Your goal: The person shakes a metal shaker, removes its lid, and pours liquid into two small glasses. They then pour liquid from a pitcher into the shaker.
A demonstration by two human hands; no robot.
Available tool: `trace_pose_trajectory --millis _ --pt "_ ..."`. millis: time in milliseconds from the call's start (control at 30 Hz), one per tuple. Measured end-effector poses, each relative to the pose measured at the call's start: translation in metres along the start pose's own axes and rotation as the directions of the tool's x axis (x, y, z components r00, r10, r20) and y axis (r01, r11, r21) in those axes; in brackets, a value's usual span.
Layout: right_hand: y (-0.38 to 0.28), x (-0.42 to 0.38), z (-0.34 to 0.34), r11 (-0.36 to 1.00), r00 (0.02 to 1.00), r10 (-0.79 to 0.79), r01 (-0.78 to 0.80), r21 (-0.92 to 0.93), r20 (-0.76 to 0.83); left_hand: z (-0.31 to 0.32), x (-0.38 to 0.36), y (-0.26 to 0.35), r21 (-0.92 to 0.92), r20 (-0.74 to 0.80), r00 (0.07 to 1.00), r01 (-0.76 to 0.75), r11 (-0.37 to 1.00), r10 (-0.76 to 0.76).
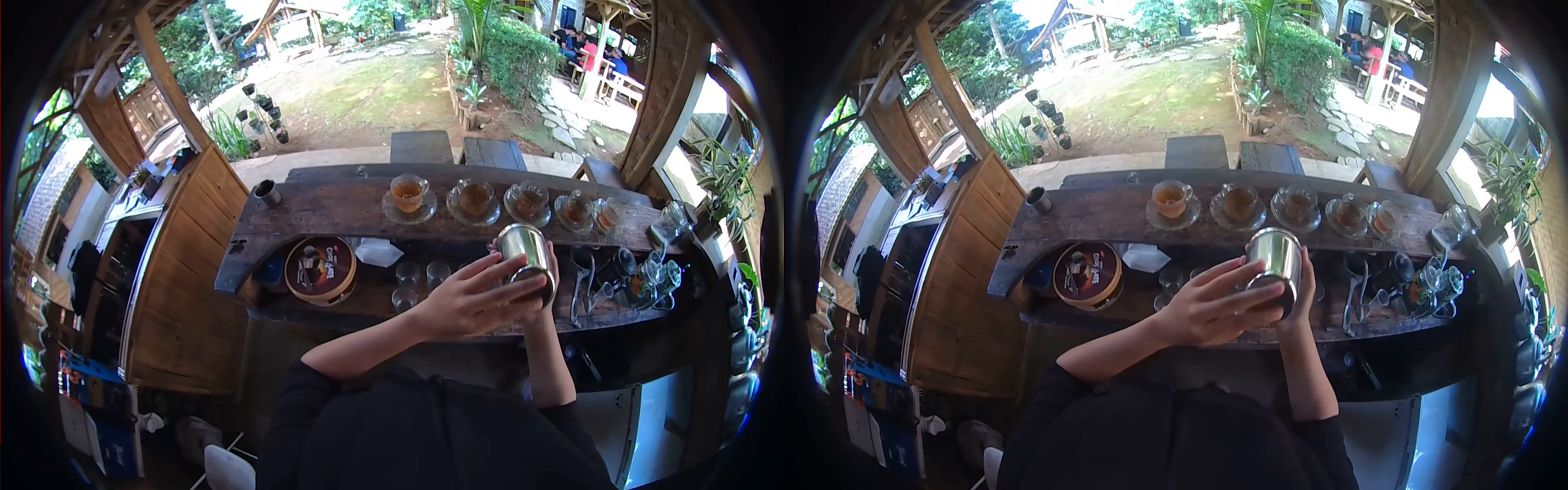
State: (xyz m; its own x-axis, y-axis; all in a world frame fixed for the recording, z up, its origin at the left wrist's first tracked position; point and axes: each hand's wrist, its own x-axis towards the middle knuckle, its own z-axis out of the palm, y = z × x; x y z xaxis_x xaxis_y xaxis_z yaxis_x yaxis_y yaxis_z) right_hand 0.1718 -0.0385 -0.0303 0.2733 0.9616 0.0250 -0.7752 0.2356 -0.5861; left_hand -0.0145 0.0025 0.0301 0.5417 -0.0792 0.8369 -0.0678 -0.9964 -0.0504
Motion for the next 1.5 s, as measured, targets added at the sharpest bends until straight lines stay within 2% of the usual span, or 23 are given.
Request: trace_pose_trajectory --millis 100,200,267,300,333,400,500,533,600,667,733,833,933,1000,1067,1100,1133,1167,1267,1333,1400,1433,1500 --pt "-0.02 -0.025 0.042 0.966 0.947 0.021 -0.102 0.239 0.32 -0.001 0.0 0.019 0.022 -0.295 0.919 -0.267 0.963 0.261" --pt "-0.018 -0.026 0.046 0.943 0.907 -0.056 -0.089 0.321 0.418 -0.005 -0.001 0.038 0.094 -0.202 0.908 -0.355 0.93 0.367" --pt "-0.006 -0.01 0.008 0.925 0.921 0.183 -0.279 0.257 0.344 0.005 -0.011 0.023 0.057 -0.076 0.979 -0.185 0.981 0.189" --pt "0.007 -0.005 -0.002 0.938 0.969 0.213 -0.239 0.25 0.128 0.01 -0.009 0.014 0.012 -0.076 0.995 -0.064 0.998 0.065" --pt "0.013 -0.002 -0.001 0.964 0.984 0.175 -0.163 0.21 -0.036 0.014 -0.006 0.007 -0.033 -0.07 0.996 0.059 0.998 -0.061" --pt "0.01 -0.003 0.002 0.984 0.993 0.11 -0.104 0.145 -0.035 0.01 -0.008 0.003 -0.058 -0.052 0.997 0.062 0.996 -0.065" --pt "-0.012 -0.028 0.048 0.912 0.947 0.042 -0.166 0.376 0.319 0.006 -0.002 0.028 0.049 -0.345 0.897 -0.277 0.96 0.277" --pt "-0.011 -0.027 0.04 0.902 0.922 0.028 -0.19 0.388 0.387 0.004 -0.003 0.033 0.056 -0.346 0.896 -0.275 0.96 0.277" --pt "-0.012 -0.016 0.03 0.866 0.856 0.139 -0.349 0.358 0.498 0.001 -0.007 0.04 -0.016 -0.09 0.96 -0.268 0.963 0.265" --pt "-0.004 0.004 0.004 0.91 0.924 0.256 -0.329 0.251 0.284 0.01 -0.013 0.023 -0.106 0.045 0.999 -0.017 0.994 0.022" --pt "0.0 0.0 0.006 0.973 0.986 0.134 -0.15 0.178 0.1 0.017 -0.014 0.008 0.027 -0.124 0.989 -0.073 0.997 0.076" --pt "-0.012 -0.022 0.036 0.932 0.931 0.061 -0.183 0.314 0.361 0.014 -0.012 0.032 -0.017 -0.291 0.928 -0.25 0.968 0.235" --pt "-0.007 -0.016 0.022 0.893 0.865 0.013 -0.236 0.383 0.502 0.009 -0.01 0.044 0.042 -0.131 0.938 -0.319 0.947 0.322" --pt "-0.005 -0.009 -0.005 0.875 0.915 0.219 -0.338 0.347 0.339 0.014 -0.015 0.031 -0.05 0.015 0.991 -0.129 0.99 0.13" --pt "0.004 -0.011 0.005 0.946 0.985 0.123 -0.154 0.283 0.124 0.009 -0.008 0.019 -0.012 0.013 1.0 -0.017 1.0 0.017" --pt "0.0 -0.018 0.01 0.945 0.983 0.097 -0.141 0.296 0.156 0.009 -0.006 0.02 -0.008 0.007 1.0 -0.021 1.0 0.021" --pt "-0.006 -0.029 0.024 0.941 0.979 0.077 -0.133 0.311 0.187 0.009 -0.006 0.026 0.002 -0.14 0.978 -0.159 0.987 0.158" --pt "-0.011 -0.037 0.03 0.882 0.911 0.078 -0.252 0.397 0.406 0.007 -0.005 0.032 0.029 -0.278 0.917 -0.289 0.957 0.285" --pt "-0.009 -0.038 0.029 0.865 0.848 -0.032 -0.242 0.44 0.529 -0.007 0.001 0.049 0.025 -0.186 0.893 -0.413 0.911 0.41" --pt "-0.005 -0.028 0.0 0.859 0.913 0.192 -0.333 0.389 0.36 -0.006 -0.008 0.039 -0.183 0.019 0.988 -0.15 0.972 0.156" --pt "0.017 -0.007 -0.037 0.823 0.931 0.318 -0.364 0.435 0.177 -0.001 -0.004 0.025 -0.11 0.117 0.991 0.084 0.99 -0.071" --pt "0.023 -0.012 -0.026 0.918 0.976 0.205 -0.164 0.361 -0.077 0.0 -0.003 0.022 -0.119 0.117 0.991 0.079 0.99 -0.065" --pt "0.005 -0.032 0.013 0.9 0.981 0.173 -0.192 0.391 0.084 -0.002 -0.002 0.018 -0.032 -0.072 0.994 -0.087 0.996 0.084"
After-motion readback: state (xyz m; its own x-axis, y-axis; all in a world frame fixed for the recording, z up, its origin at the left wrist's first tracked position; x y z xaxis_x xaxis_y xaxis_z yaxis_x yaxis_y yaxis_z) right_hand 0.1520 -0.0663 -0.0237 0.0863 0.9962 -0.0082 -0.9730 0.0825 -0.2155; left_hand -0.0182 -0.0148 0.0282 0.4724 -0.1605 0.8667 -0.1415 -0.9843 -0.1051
